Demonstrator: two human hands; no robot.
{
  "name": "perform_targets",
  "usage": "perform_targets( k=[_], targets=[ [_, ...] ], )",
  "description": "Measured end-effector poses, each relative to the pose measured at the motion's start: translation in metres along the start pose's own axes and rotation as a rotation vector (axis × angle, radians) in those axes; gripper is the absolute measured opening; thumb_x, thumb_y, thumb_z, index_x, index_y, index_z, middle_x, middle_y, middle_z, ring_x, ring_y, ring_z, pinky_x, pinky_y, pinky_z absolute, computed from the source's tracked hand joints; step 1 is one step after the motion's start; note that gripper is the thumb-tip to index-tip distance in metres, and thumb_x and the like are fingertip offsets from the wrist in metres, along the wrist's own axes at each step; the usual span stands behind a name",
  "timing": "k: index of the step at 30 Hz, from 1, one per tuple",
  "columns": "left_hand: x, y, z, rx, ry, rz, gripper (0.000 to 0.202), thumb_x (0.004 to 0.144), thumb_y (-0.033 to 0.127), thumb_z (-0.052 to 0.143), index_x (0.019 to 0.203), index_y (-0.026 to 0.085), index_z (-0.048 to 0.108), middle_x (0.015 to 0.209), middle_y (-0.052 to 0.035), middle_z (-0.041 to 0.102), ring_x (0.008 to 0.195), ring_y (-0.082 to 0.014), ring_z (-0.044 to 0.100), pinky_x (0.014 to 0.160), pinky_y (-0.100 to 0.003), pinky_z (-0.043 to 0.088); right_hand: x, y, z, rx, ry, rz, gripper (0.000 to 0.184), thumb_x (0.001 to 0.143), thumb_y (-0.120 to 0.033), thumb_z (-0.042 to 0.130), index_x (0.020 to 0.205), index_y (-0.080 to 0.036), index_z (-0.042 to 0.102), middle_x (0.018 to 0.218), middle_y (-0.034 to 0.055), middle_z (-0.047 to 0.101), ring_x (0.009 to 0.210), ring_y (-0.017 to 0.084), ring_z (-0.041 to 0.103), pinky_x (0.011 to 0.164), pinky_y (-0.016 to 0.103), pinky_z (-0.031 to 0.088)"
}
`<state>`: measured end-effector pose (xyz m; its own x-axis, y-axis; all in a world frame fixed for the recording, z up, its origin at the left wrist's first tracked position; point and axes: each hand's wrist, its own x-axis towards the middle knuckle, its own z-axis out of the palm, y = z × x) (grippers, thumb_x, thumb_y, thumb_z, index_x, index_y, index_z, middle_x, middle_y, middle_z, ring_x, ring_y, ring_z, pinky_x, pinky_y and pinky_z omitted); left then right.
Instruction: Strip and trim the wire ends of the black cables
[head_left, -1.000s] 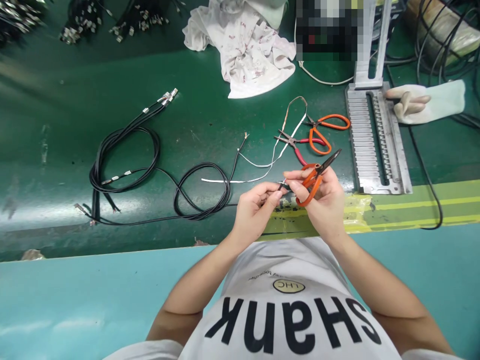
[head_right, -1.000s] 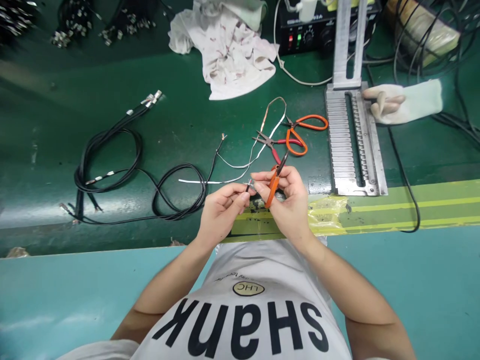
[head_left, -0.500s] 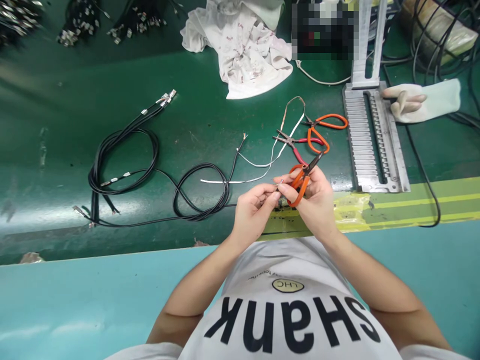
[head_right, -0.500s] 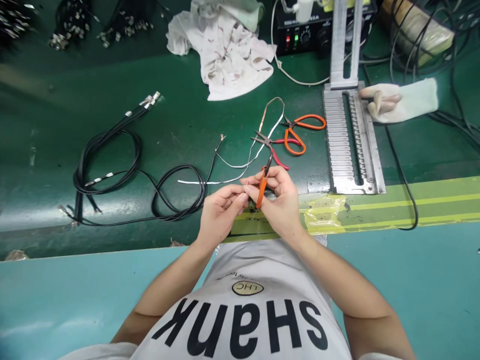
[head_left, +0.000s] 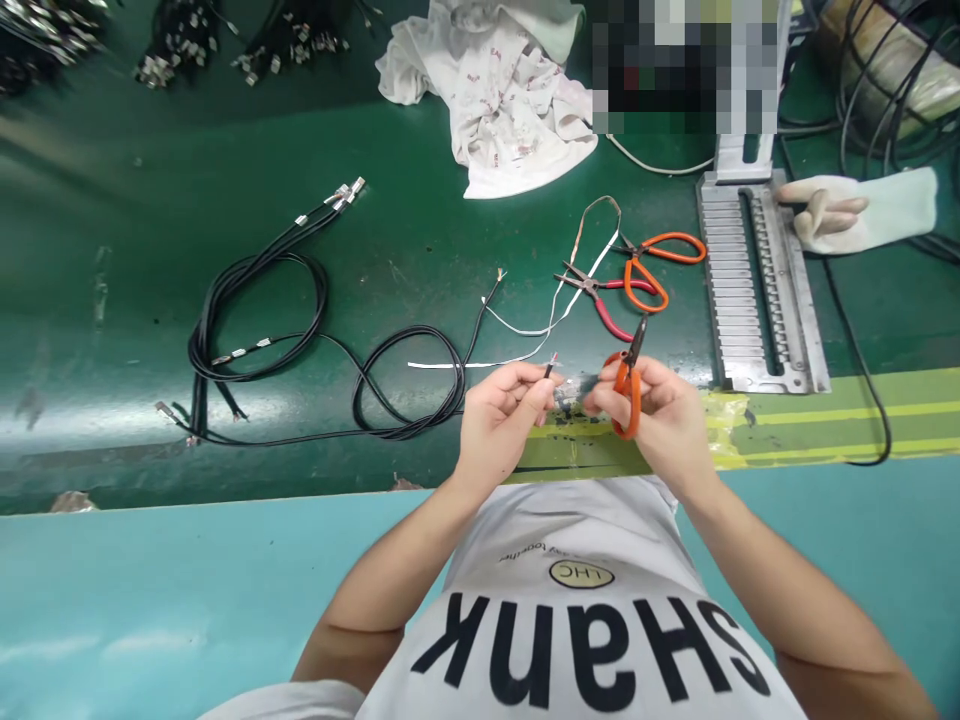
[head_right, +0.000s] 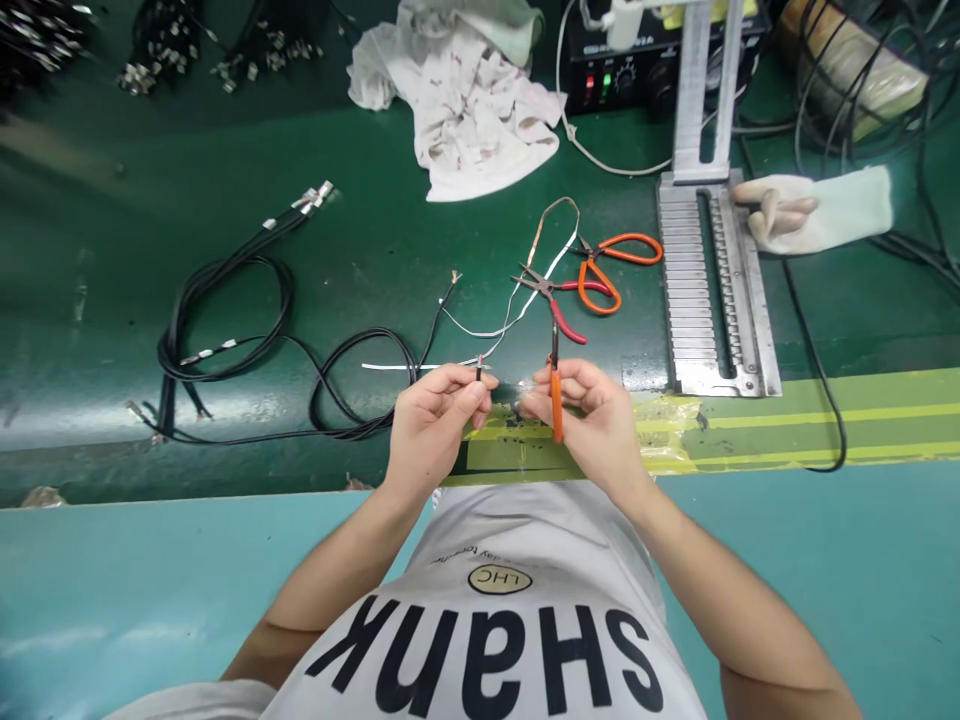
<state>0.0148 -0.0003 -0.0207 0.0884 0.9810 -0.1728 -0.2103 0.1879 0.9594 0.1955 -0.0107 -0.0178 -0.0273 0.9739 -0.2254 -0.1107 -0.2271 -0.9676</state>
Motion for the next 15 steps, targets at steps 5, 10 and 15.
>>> perform_targets(
  k=[5, 10, 15],
  targets=[
    [0.002, 0.001, 0.002, -0.029, 0.02, 0.007, 0.018, 0.085, 0.031, 0.075, 0.09, 0.015, 0.071, 0.078, -0.004, 0.07, 0.058, -0.0075, 0.056, 0.053, -0.019, 0.046, -0.021, -0.016, -0.018, -0.155, -0.391, 0.085, 0.032, 0.099, -0.053, 0.05, 0.106, -0.024, 0.064, 0.076, 0.0008, 0.061, 0.07, 0.017, 0.058, 0.07, 0.034, 0.052],
    [0.0, 0.002, 0.003, 0.009, 0.036, -0.004, 0.018, 0.083, 0.032, 0.077, 0.089, 0.016, 0.071, 0.076, -0.0027, 0.07, 0.057, -0.0081, 0.057, 0.054, -0.021, 0.047, -0.023, -0.031, -0.012, -0.127, -0.614, 0.201, 0.044, 0.1, -0.059, 0.043, 0.087, -0.021, 0.06, 0.074, 0.0001, 0.057, 0.066, 0.015, 0.056, 0.067, 0.03, 0.049],
    [-0.003, 0.003, 0.002, 0.072, 0.035, 0.013, 0.017, 0.085, 0.032, 0.075, 0.089, 0.016, 0.071, 0.072, -0.0014, 0.068, 0.057, -0.0088, 0.058, 0.056, -0.021, 0.049, -0.016, -0.035, -0.004, 0.027, -0.623, 0.322, 0.052, 0.096, -0.067, 0.044, 0.083, -0.019, 0.06, 0.063, -0.0021, 0.051, 0.055, 0.013, 0.053, 0.057, 0.027, 0.046]
  ],
)
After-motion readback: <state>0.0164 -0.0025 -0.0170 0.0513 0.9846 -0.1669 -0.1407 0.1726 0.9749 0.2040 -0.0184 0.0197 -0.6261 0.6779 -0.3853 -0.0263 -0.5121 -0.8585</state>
